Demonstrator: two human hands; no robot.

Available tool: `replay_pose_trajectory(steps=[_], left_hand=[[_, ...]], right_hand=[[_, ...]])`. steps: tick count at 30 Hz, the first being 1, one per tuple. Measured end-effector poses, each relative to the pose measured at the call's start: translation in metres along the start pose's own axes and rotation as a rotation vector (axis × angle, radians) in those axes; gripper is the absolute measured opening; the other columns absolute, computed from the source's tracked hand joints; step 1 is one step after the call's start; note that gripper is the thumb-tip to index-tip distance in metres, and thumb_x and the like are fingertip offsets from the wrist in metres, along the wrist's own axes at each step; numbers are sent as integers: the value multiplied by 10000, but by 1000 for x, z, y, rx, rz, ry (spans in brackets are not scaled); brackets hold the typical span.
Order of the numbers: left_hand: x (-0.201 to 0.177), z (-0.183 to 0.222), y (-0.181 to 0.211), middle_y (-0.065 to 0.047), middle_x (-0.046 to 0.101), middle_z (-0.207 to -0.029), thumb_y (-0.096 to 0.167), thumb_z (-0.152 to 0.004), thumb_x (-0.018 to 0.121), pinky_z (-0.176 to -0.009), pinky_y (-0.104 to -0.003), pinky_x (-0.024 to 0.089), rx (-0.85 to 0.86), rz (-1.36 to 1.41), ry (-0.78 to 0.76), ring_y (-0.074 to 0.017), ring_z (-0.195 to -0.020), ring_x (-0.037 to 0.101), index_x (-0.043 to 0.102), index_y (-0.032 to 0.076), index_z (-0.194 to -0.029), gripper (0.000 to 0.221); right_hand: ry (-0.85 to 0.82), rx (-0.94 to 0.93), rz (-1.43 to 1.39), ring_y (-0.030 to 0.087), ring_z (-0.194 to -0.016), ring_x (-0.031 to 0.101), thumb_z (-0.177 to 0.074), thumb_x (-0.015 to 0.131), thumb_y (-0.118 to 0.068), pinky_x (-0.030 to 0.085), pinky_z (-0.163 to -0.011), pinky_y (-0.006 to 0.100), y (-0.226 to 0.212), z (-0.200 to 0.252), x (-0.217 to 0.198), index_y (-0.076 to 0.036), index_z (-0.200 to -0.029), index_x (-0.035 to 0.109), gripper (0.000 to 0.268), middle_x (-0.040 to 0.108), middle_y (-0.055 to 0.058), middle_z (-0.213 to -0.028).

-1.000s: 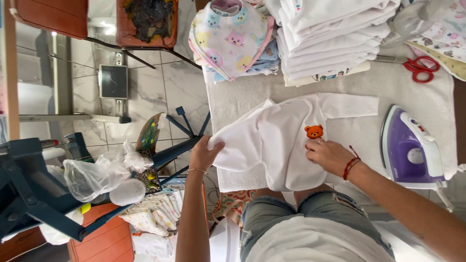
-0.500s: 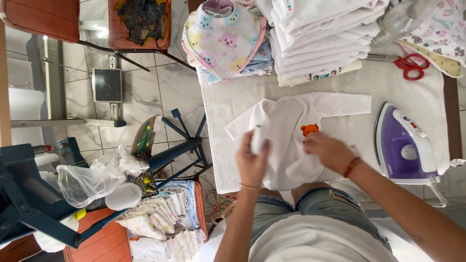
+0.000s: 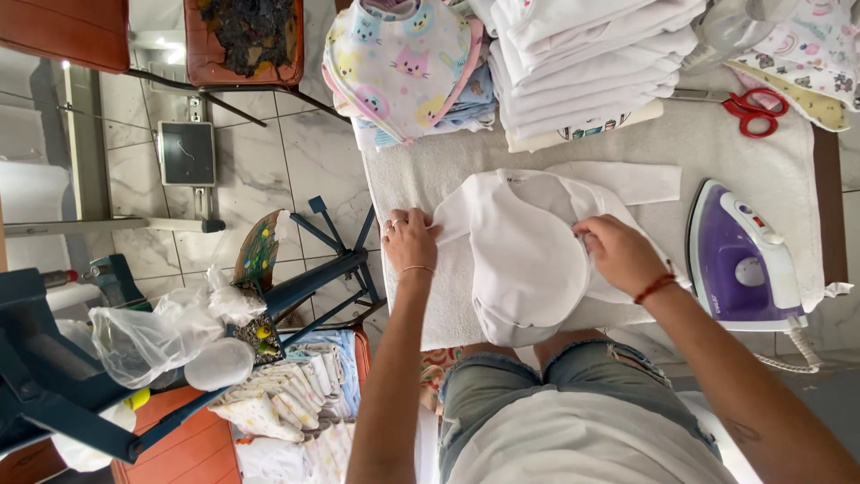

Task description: Ironing and folding a white baby onesie on a pressing table

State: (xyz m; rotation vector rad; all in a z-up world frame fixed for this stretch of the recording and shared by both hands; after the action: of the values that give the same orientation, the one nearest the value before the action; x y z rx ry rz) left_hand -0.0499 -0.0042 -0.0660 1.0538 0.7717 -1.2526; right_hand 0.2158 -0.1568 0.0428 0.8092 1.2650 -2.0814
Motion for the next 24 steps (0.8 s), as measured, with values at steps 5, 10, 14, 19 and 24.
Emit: replay_pose_trajectory(steps=[5,10,14,19,24], left_hand=[[-70,-13,4,28,485,-840,329,-801,567,-721,-371,426,52,40,251,-194,-811,537,422,220,-862,192],[-74,20,37,-9,423,-916,93,-763,595,-742,-358,429,238,34,340,-195,-837,491,480,231,-920,239],[-35,58,43,-4,432,-868,148,-789,566,-692,-288,430,272,279,135,-172,-790,516,431,183,-895,175],[-17,110,45,-57,490,-790,401,-801,537,-654,-390,487,42,502,-123,-289,-719,582,423,142,-896,298],[-16,136,35,-73,506,-743,353,-721,614,-670,-400,469,61,440,-60,-300,-728,571,445,140,-894,321]], right_hand=[[-32,262,-69,284,-885,588,-830,535,-286,473,-763,397,2,-14,19,-109,-1015,579,259,611,100,-918],[42,256,66,186,-811,611,-816,576,-295,503,-683,308,32,-24,44,-155,-969,622,213,599,19,-850],[96,312,17,271,-818,598,-773,635,-250,497,-703,358,45,-30,46,-182,-903,661,149,583,74,-825],[23,483,-13,196,-778,617,-745,634,-301,492,-658,314,35,-36,32,-261,-826,650,92,640,-48,-767],[8,484,96,239,-817,607,-706,658,-243,489,-690,340,17,-42,22,-223,-797,674,95,621,27,-809]])
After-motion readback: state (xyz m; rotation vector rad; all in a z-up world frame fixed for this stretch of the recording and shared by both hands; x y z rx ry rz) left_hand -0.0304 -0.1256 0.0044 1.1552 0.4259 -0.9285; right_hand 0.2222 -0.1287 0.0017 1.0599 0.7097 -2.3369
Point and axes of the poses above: each hand's wrist, its own z-axis away from the middle knuckle, its own x-axis out of the palm, y = z × x, the point moved 2 cm from there along -z, towards the middle knuckle
